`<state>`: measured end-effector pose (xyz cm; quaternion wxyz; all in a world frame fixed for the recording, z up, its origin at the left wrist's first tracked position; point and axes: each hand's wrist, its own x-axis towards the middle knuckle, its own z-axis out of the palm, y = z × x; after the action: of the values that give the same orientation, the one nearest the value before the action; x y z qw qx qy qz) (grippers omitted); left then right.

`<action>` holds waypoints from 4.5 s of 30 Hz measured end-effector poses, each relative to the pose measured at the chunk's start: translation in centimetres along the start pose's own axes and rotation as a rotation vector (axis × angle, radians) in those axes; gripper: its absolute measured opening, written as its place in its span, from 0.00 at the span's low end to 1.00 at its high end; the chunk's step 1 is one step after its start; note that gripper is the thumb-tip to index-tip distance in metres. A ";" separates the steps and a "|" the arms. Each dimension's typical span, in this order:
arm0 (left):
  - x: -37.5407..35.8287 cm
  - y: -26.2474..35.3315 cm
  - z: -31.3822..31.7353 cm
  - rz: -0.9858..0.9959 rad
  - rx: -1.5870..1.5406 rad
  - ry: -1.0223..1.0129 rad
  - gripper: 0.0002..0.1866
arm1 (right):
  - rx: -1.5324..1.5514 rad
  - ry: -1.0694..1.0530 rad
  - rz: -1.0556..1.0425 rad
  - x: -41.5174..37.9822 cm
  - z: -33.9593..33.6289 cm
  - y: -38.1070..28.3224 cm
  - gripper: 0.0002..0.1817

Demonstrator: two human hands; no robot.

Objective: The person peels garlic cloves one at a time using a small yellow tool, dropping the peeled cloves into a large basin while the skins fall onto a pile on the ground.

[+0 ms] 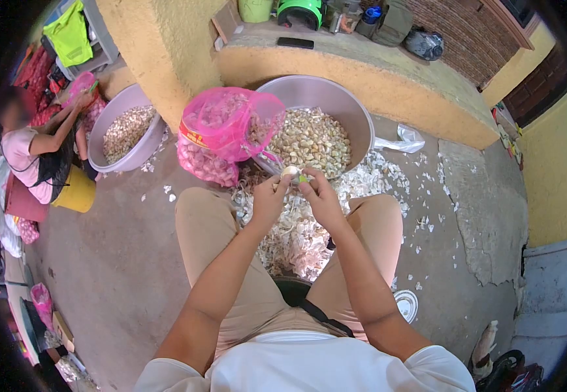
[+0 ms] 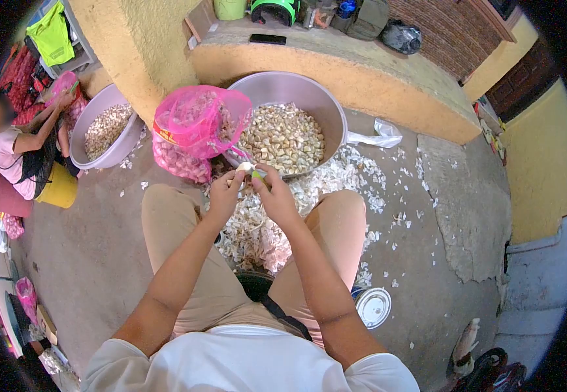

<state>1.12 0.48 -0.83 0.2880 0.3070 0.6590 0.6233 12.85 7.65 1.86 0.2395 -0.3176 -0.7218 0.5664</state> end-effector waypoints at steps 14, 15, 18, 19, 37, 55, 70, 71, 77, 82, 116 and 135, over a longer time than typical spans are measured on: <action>-1.6 0.6 1.3 0.316 0.534 0.218 0.12 | -0.265 0.213 0.093 -0.7 1.4 -0.6 0.20; -1.6 0.6 1.4 0.325 0.526 0.230 0.12 | -0.352 0.216 0.087 -0.8 1.3 -1.2 0.20; -1.8 0.5 1.4 0.269 0.592 0.202 0.13 | -0.553 0.246 0.027 -1.1 1.3 -2.5 0.19; -1.8 0.6 1.4 0.250 0.573 0.194 0.13 | -0.580 0.269 -0.021 -1.1 1.4 -2.1 0.19; -1.3 0.9 0.5 -0.028 0.144 0.008 0.19 | 0.703 -0.183 0.512 0.4 -1.8 -0.8 0.19; -1.2 1.1 0.0 0.169 0.602 0.060 0.16 | 0.178 -0.086 0.241 0.4 -1.5 0.0 0.20; -0.7 2.3 -1.6 0.565 0.674 -0.003 0.09 | 0.150 -0.241 0.193 0.2 -3.4 -0.6 0.14; -0.8 2.3 -1.6 0.555 0.675 -0.003 0.09 | 0.115 -0.243 0.176 0.2 -3.4 -0.4 0.14; -1.1 1.9 -0.8 0.418 0.614 0.049 0.12 | -0.353 0.111 -0.051 -0.6 -1.1 -1.3 0.13; -1.0 1.6 -0.1 0.268 0.474 0.042 0.15 | -0.178 0.210 0.027 -0.7 0.7 -1.1 0.14; 0.5 1.5 -2.3 -0.302 -0.634 -0.622 0.23 | 1.544 -0.583 0.619 -1.5 -1.8 -2.4 0.17; 0.1 1.9 -1.1 -0.022 0.030 -0.222 0.16 | -0.031 0.101 0.086 -0.3 -0.9 -1.5 0.19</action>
<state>0.30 -0.11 1.12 0.3616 0.3711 0.6356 0.5723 13.42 7.79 3.57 0.2458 -0.3802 -0.7032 0.5482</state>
